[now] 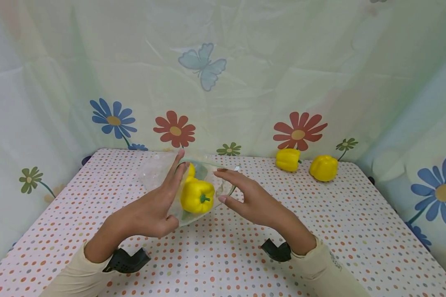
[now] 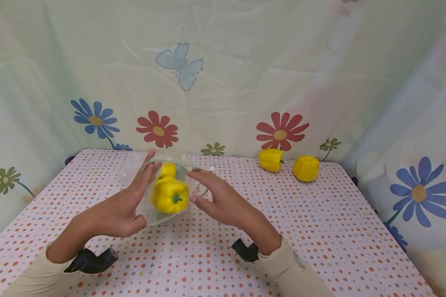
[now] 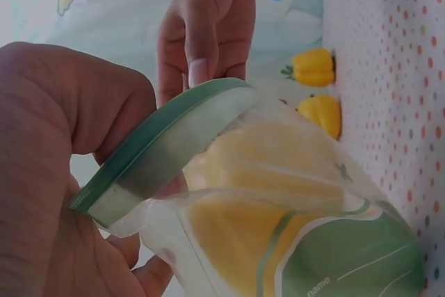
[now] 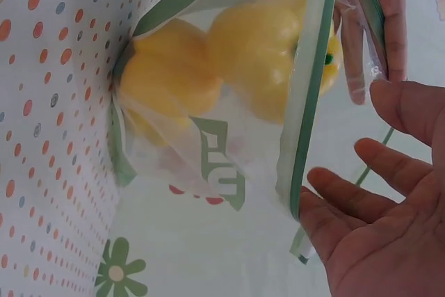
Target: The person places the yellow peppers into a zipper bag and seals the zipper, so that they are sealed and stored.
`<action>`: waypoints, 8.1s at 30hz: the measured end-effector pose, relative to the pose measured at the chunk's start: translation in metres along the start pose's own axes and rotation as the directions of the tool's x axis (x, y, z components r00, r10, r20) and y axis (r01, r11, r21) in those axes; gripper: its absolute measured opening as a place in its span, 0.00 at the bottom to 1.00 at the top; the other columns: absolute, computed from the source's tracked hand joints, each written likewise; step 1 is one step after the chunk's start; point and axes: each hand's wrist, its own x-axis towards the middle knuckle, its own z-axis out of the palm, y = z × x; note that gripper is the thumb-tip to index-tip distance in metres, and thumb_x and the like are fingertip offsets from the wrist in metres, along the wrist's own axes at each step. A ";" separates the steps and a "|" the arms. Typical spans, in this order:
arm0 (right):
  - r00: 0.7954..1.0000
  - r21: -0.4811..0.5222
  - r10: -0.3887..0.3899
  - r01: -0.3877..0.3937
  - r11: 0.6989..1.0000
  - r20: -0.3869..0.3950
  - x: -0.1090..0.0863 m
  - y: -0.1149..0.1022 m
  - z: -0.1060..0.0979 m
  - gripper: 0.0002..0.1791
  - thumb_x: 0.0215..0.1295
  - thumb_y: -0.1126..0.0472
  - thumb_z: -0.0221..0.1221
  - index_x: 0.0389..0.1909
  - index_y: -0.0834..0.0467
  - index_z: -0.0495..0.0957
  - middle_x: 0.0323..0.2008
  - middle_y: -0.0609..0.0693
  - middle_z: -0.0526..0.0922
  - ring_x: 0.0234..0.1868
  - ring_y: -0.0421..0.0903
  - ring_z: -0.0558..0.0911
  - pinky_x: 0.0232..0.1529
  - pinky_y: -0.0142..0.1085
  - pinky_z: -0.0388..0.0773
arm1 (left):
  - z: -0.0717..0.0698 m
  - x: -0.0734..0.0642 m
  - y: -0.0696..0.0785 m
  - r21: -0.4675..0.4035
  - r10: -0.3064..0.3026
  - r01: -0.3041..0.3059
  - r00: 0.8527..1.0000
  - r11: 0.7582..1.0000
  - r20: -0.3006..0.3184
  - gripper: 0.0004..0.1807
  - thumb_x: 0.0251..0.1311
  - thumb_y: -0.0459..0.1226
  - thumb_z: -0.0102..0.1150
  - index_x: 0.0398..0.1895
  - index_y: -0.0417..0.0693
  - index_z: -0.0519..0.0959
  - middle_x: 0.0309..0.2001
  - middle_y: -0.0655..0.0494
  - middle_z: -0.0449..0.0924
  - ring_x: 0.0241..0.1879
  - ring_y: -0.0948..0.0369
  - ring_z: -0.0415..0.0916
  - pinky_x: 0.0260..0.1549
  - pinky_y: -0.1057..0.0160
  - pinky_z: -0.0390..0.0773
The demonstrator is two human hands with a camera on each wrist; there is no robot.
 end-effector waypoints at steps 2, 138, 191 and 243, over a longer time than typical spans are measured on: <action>1.000 0.006 -0.013 0.013 1.000 -0.024 -0.001 -0.001 -0.001 0.30 0.67 0.60 0.59 0.69 0.55 0.66 0.68 0.50 0.67 0.69 0.49 0.64 0.64 0.50 0.64 | -0.001 -0.001 0.001 -0.003 0.008 -0.008 1.000 1.000 -0.013 0.66 0.36 0.25 0.55 0.76 0.49 0.24 0.75 0.56 0.12 0.72 0.53 0.46 0.43 0.63 0.79; 0.610 0.256 0.750 -0.705 0.661 -0.256 -0.033 0.226 -0.076 0.51 0.67 0.37 0.51 0.78 0.55 0.34 0.74 0.67 0.45 0.70 0.67 0.54 0.65 0.57 0.57 | -0.001 -0.001 -0.002 0.015 0.079 -0.079 0.997 0.997 0.001 0.64 0.38 0.24 0.52 0.75 0.45 0.21 0.74 0.49 0.11 0.74 0.53 0.39 0.42 0.62 0.78; 0.876 0.207 0.424 -0.382 0.901 -0.229 -0.007 0.120 -0.061 0.40 0.67 0.51 0.59 0.75 0.55 0.53 0.67 0.61 0.65 0.64 0.61 0.70 0.56 0.49 0.72 | 0.000 0.000 0.002 0.007 0.016 -0.016 1.000 1.000 0.025 0.64 0.38 0.26 0.52 0.75 0.49 0.22 0.74 0.55 0.09 0.74 0.55 0.38 0.47 0.61 0.74; 0.987 0.481 -0.017 0.094 0.872 -0.162 -0.015 -0.002 -0.043 0.34 0.65 0.71 0.58 0.71 0.64 0.59 0.63 0.58 0.70 0.56 0.52 0.77 0.52 0.41 0.76 | -0.003 0.002 0.003 -0.019 0.029 -0.029 0.999 0.999 -0.023 0.66 0.36 0.25 0.54 0.74 0.49 0.19 0.74 0.57 0.10 0.75 0.55 0.35 0.60 0.48 0.67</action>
